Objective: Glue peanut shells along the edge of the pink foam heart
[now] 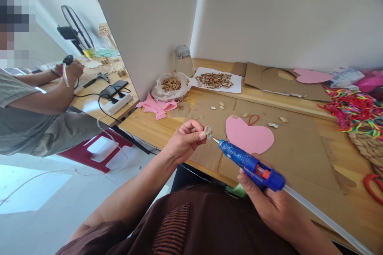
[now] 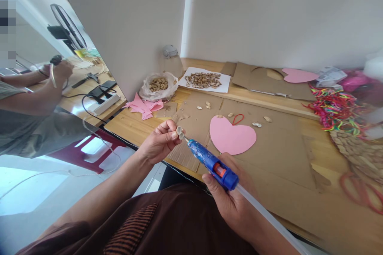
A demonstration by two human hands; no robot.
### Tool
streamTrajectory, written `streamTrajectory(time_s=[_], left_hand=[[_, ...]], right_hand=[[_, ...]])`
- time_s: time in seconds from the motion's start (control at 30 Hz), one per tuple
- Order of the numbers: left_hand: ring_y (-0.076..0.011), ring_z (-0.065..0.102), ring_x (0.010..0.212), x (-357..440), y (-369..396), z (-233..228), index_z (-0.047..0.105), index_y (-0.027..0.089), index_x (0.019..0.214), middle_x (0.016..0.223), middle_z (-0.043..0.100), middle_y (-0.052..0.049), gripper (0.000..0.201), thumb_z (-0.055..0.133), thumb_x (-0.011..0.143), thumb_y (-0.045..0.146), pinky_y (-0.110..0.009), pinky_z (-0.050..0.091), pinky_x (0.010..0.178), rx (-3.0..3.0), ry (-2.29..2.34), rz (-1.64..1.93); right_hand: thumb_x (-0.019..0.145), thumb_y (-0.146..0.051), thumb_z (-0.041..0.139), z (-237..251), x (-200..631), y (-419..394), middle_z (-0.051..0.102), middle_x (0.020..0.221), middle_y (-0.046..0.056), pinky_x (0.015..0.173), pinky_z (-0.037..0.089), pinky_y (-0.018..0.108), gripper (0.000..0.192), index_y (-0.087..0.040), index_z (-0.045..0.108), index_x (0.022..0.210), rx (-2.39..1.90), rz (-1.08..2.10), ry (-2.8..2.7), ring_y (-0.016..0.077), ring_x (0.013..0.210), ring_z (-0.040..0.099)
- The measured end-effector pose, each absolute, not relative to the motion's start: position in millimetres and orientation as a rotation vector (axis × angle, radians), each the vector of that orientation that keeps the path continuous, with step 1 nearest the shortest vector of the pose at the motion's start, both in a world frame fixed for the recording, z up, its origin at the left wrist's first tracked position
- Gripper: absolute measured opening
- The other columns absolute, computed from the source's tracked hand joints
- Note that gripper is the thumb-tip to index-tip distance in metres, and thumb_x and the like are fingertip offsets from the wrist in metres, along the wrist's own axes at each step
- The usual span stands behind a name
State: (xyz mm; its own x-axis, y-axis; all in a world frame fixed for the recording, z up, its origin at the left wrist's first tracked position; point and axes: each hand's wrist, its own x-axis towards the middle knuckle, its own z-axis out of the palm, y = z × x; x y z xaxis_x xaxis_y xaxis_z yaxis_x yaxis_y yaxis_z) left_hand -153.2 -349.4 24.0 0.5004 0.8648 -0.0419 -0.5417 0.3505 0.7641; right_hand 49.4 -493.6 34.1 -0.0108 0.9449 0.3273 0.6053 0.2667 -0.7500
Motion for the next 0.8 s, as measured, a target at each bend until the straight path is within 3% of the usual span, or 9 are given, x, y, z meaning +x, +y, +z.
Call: streamTrajectory(time_s=[0.8], left_hand=[[-0.0078, 0.062, 0.065, -154.5, -349.1, 24.1, 0.061, 0.015, 0.071, 0.073, 0.070, 0.000, 0.033, 0.093, 0.062, 0.020, -0.019, 0.049, 0.063, 0.786, 0.501, 0.968]], right_hand=[[0.099, -0.035, 0.057, 39.4, 48.5, -493.5, 0.063, 0.079, 0.001, 0.066, 0.052, 0.028, 0.014, -0.024, 0.058, 0.090, -1.452, 0.548, -1.716, 0.0187, 0.073, 0.064]])
